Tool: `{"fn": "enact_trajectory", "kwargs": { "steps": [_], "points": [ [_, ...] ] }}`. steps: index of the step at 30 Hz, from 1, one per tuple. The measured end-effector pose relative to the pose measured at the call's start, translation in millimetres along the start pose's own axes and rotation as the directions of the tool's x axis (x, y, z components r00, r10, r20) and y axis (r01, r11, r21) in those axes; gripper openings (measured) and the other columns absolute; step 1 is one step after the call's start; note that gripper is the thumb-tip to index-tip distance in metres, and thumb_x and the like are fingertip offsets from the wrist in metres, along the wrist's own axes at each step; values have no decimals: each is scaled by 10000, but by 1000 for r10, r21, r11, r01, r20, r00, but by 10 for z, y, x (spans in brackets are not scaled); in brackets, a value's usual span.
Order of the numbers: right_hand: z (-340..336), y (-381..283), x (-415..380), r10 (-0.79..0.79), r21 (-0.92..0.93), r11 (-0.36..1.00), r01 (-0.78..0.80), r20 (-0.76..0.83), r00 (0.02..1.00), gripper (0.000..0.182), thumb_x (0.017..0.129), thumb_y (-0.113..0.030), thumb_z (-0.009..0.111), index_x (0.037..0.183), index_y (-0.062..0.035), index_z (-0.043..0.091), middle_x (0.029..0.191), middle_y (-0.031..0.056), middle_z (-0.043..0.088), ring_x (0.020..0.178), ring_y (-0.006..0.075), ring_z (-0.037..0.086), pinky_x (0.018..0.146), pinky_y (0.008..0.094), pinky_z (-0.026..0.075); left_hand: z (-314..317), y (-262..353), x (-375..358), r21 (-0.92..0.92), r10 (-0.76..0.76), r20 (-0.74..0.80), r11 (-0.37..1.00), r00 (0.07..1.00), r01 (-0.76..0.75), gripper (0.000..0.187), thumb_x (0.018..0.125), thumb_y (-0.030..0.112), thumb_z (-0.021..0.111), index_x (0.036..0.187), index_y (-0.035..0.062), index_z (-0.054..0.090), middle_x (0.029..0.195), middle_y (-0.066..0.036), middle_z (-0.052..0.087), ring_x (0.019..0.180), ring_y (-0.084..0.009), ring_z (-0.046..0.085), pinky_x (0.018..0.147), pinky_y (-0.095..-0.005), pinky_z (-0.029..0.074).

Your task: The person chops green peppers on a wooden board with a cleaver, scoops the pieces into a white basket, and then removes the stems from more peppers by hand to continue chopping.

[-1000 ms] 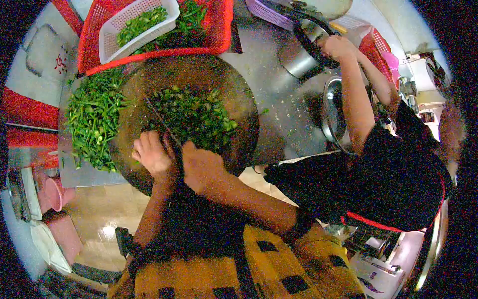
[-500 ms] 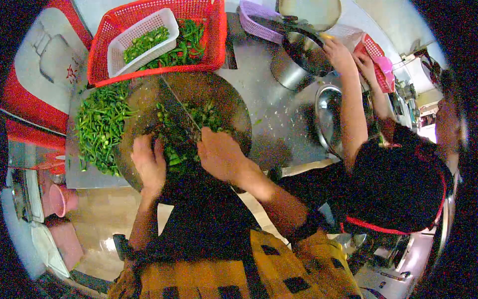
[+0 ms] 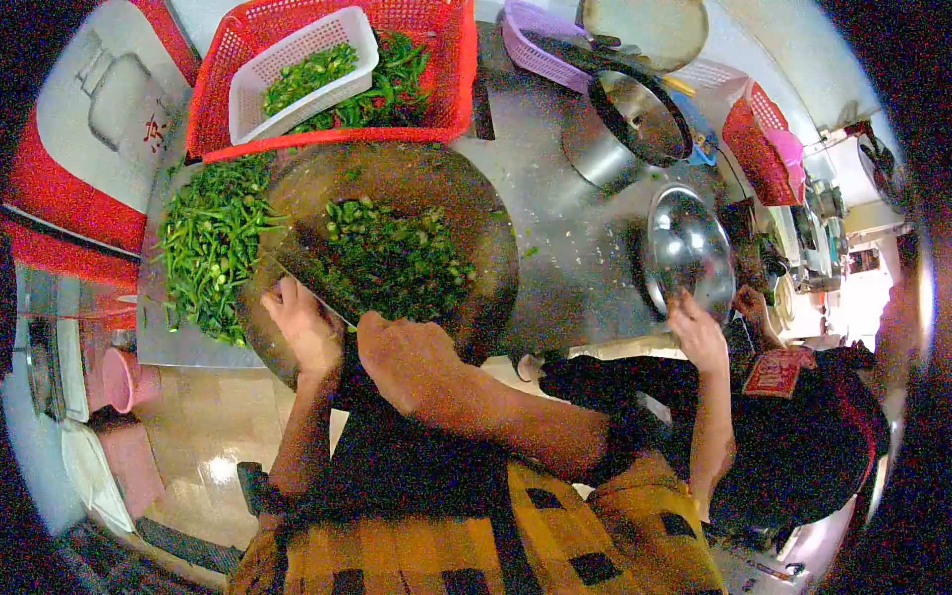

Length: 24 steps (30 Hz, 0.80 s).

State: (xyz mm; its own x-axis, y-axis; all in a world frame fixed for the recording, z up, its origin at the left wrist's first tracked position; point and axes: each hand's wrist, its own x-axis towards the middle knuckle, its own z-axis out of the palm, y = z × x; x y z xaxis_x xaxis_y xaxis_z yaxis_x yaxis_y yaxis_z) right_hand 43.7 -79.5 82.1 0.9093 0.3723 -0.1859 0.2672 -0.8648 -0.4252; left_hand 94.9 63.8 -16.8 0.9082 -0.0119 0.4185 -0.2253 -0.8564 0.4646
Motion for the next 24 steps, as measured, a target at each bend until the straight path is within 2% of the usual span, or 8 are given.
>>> {"fn": "enact_trajectory", "kwargs": {
  "steps": [3,5,9,11,13,15,19,24],
  "points": [
    [39,17,190,-45,-2,999,45,10,999,187,764,-96,553,889,23,478,692,215,628,628,362,654,526,463,519,36,-8,17,-2,6,4,1000,1000,-6,148,701,-14,589,835,26,542,889,-129,498,863,-335,424,774,-440,366],
    [277,72,427,15,21,1000,-14,-60,998,180,764,-89,541,886,32,488,691,227,623,651,381,652,535,477,517,79,-42,26,3,-5,7,1000,1000,5,142,717,-4,597,844,30,542,907,-126,500,878,-335,427,778,-443,364],
    [249,261,413,25,139,990,1,-187,982,143,743,-40,531,835,30,447,640,235,583,636,438,596,578,513,465,44,-19,8,30,51,-10,998,999,-50,142,736,10,603,860,32,538,920,-124,501,894,-337,431,782,-448,363],
    [33,248,360,164,105,982,-159,-35,986,139,758,-43,518,844,36,442,636,243,575,644,446,588,588,521,461,37,-25,16,-1,23,-2,1000,1000,-23,145,749,15,603,876,33,533,929,-125,503,902,-339,435,786,-449,363],
    [-179,189,220,141,115,984,-137,-34,989,133,769,-44,506,849,37,437,642,250,576,646,452,585,600,531,459,40,-10,20,-6,47,-34,999,998,-47,160,739,7,603,880,31,530,934,-129,497,902,-339,435,790,-451,363],
    [-337,81,96,132,98,985,-140,82,988,154,763,-41,509,869,46,440,648,255,579,647,447,592,599,534,462,47,-18,9,-26,33,-16,999,999,-33,176,728,-4,599,886,27,527,933,-136,488,900,-344,432,791,-453,362],
    [-170,35,118,114,37,992,-120,142,983,175,754,-42,518,884,54,452,645,258,582,645,438,602,591,531,467,35,-26,11,-27,23,24,999,999,-22,187,721,-7,593,893,26,525,933,-140,483,889,-348,428,786,-455,360],
    [268,107,532,45,111,993,-36,-77,996,167,744,-58,535,861,47,478,628,252,582,650,435,609,571,519,477,86,-36,25,-31,3,25,1000,1000,-2,161,736,6,596,884,28,533,932,-143,491,874,-351,428,782,-458,358]
  ]
}}
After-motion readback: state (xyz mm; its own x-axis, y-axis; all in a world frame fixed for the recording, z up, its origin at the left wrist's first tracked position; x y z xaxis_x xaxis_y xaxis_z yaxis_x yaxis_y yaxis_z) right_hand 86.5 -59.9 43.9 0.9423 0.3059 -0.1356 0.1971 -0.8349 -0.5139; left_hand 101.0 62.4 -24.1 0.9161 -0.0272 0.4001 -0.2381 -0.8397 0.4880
